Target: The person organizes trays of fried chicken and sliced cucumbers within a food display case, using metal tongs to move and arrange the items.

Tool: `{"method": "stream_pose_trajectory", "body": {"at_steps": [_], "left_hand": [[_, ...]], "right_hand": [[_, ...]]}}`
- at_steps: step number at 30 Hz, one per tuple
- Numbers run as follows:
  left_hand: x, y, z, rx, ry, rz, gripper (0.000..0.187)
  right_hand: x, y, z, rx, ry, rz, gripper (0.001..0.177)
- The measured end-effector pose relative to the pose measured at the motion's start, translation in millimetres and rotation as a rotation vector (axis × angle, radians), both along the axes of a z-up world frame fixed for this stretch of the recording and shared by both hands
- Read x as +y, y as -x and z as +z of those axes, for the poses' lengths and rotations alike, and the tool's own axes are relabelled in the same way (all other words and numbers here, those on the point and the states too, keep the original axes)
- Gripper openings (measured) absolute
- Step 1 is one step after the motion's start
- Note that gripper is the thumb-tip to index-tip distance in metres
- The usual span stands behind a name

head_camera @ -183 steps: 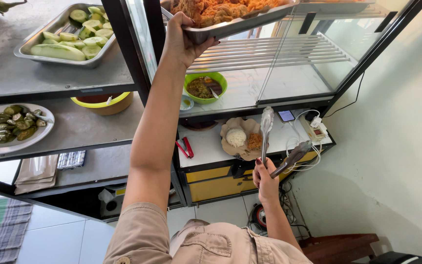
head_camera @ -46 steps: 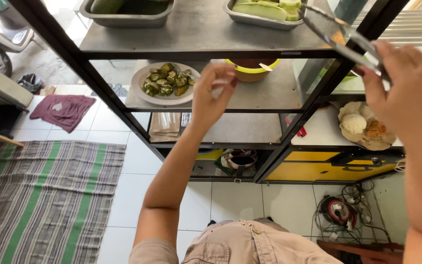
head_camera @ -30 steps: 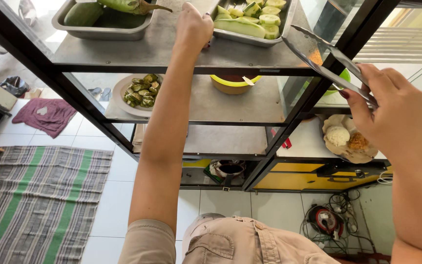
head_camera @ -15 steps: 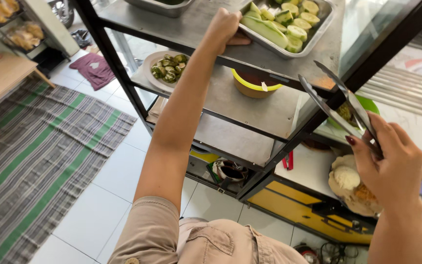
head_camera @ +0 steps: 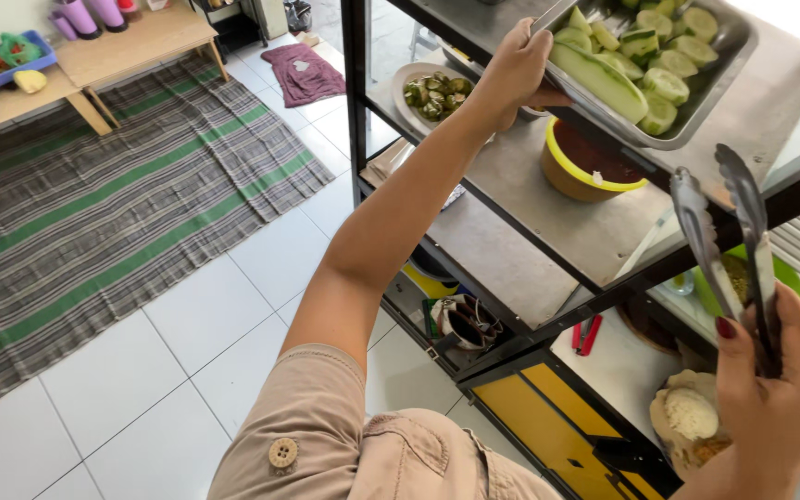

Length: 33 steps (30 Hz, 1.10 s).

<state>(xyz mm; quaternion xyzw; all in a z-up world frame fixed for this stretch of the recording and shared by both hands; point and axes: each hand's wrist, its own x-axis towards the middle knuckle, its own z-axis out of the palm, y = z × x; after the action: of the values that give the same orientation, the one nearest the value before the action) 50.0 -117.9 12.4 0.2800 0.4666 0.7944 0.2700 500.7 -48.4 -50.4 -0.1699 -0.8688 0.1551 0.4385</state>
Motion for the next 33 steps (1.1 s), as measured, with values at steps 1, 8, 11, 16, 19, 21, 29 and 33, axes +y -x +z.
{"method": "stream_pose_trajectory", "body": {"at_steps": [1,8,11,16,19,21,29,33], "left_hand": [[-17,-7,5,0.01,-0.02,-0.02,0.043],[-152,-51,5,0.048,-0.055,-0.096,0.054],[-225,-72,-19,0.058,0.0,-0.149,0.058],[-324,-103,-69,-0.119,0.149,-0.047,0.057],[-372,-127,-120,-0.122,0.229,0.022,0.053],[-394,-142,-150,-0.111,0.262,0.063,0.052],[-429,-217,-238,-0.149,0.232,0.143,0.047],[-419,-245,-252,0.128,0.305,0.228,0.044]], "right_hand": [[-4,-6,-7,0.011,0.036,0.022,0.035],[-66,-27,-34,0.061,0.245,0.099,0.038],[-135,-37,-26,0.101,0.322,0.086,0.033],[-217,-21,-2,-0.022,0.135,-0.048,0.033],[-249,-24,-7,-0.186,0.149,-0.033,0.033],[-262,-19,-4,-0.284,0.169,0.006,0.036],[-281,26,-15,-0.625,-0.004,0.2,0.041],[-277,30,-32,-0.719,-0.052,0.192,0.04]]}}
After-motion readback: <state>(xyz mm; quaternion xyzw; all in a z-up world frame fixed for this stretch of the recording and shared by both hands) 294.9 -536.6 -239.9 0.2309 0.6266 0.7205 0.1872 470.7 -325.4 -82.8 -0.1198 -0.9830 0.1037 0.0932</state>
